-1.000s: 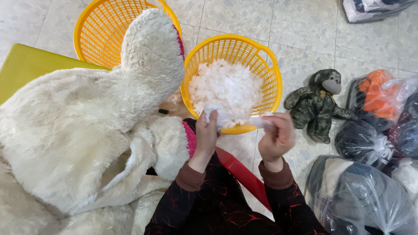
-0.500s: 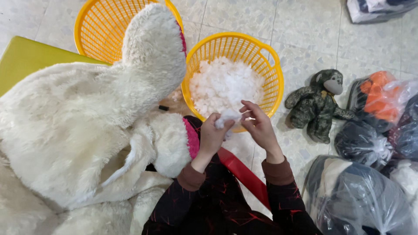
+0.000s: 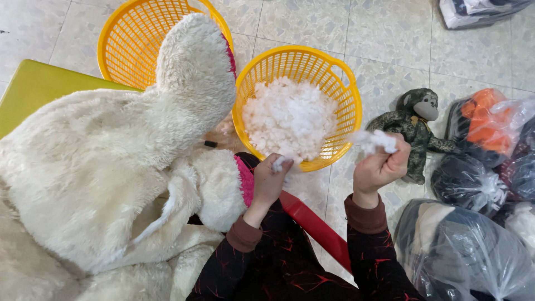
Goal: The person repeatedly takes handfuls of white stuffing from a yellow basket and inserts them into a large white stuffed bear through an opening in its back. The person works by hand, pushing the stuffing into the bear's body and limbs.
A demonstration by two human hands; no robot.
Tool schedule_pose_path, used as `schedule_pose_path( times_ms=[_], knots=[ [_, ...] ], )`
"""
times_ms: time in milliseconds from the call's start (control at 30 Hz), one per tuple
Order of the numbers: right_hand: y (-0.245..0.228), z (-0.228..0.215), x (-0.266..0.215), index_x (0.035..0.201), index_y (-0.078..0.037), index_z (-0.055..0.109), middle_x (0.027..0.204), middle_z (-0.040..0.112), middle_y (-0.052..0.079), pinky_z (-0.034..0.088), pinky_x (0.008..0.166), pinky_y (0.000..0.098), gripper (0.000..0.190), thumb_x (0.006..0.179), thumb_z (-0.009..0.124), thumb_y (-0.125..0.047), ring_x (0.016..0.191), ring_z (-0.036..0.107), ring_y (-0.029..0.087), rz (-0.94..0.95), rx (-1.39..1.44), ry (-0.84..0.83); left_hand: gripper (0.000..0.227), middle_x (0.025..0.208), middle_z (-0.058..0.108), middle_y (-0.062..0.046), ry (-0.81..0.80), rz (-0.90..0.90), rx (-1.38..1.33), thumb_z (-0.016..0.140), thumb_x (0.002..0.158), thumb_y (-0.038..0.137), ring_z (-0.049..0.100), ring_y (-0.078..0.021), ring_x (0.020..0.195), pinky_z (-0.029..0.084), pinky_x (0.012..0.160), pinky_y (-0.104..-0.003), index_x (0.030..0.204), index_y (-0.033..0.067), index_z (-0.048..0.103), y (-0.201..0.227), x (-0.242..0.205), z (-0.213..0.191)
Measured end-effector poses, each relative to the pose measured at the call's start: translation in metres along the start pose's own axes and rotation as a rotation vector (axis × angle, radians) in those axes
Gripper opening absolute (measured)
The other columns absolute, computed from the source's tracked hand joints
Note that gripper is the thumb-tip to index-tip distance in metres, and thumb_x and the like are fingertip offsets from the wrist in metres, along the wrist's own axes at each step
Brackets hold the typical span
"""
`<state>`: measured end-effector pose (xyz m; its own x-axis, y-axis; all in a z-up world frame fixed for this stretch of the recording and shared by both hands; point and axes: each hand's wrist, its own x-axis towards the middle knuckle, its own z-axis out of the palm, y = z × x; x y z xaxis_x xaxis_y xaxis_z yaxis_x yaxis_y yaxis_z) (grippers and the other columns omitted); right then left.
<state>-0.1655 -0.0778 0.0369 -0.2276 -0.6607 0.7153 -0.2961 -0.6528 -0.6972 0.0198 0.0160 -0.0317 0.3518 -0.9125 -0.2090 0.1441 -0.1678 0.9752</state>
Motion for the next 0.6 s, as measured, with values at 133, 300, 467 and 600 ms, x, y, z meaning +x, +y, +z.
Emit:
schedule_pose_path(
  times_ms=[133, 300, 467, 600],
  knots=[
    [0.017, 0.003, 0.010, 0.113, 0.004, 0.062, 0.099, 0.059, 0.014, 0.048, 0.076, 0.0294, 0.019, 0.102, 0.048, 0.011, 0.087, 0.059, 0.025, -0.225, -0.151, 0.029, 0.016, 0.078, 0.067, 0.004, -0.006, -0.023, -0.154, 0.072, 0.096, 0.018, 0.057, -0.0016, 0.063, 0.047, 0.054, -0.021, 0.100, 0.0031, 0.068, -0.006, 0.002, 0.001],
    [0.064, 0.007, 0.007, 0.115, 0.006, 0.066, 0.101, 0.063, 0.021, 0.054, 0.080, 0.0393, 0.031, 0.090, 0.049, 0.016, 0.090, 0.065, 0.034, -0.234, -0.311, -0.140, 0.018, 0.087, 0.069, 0.002, -0.025, -0.028, -0.192, 0.070, 0.098, 0.019, 0.061, -0.0030, 0.071, 0.050, 0.062, -0.021, 0.107, 0.0032, 0.067, -0.004, 0.001, -0.001],
    [0.140, 0.010, -0.018, 0.131, 0.005, 0.060, 0.119, 0.059, 0.026, 0.054, 0.091, 0.0458, 0.045, 0.087, 0.058, 0.009, 0.105, 0.063, 0.043, -0.132, -0.543, -0.410, 0.030, 0.094, 0.068, 0.001, -0.037, -0.126, -0.240, 0.069, 0.095, 0.015, 0.057, -0.0076, 0.075, 0.043, 0.060, -0.024, 0.122, 0.0033, 0.064, 0.000, -0.003, -0.004],
    [0.159, 0.018, -0.048, 0.156, -0.005, 0.034, 0.140, 0.040, 0.037, 0.050, 0.100, 0.0505, 0.089, 0.079, 0.078, -0.017, 0.118, 0.053, 0.052, -0.079, -0.844, -0.892, 0.041, 0.112, 0.068, 0.001, -0.145, -0.157, -0.551, 0.053, 0.095, 0.011, 0.066, -0.0073, 0.097, 0.056, 0.083, -0.025, 0.136, 0.0065, 0.055, 0.000, -0.004, -0.006]
  ],
)
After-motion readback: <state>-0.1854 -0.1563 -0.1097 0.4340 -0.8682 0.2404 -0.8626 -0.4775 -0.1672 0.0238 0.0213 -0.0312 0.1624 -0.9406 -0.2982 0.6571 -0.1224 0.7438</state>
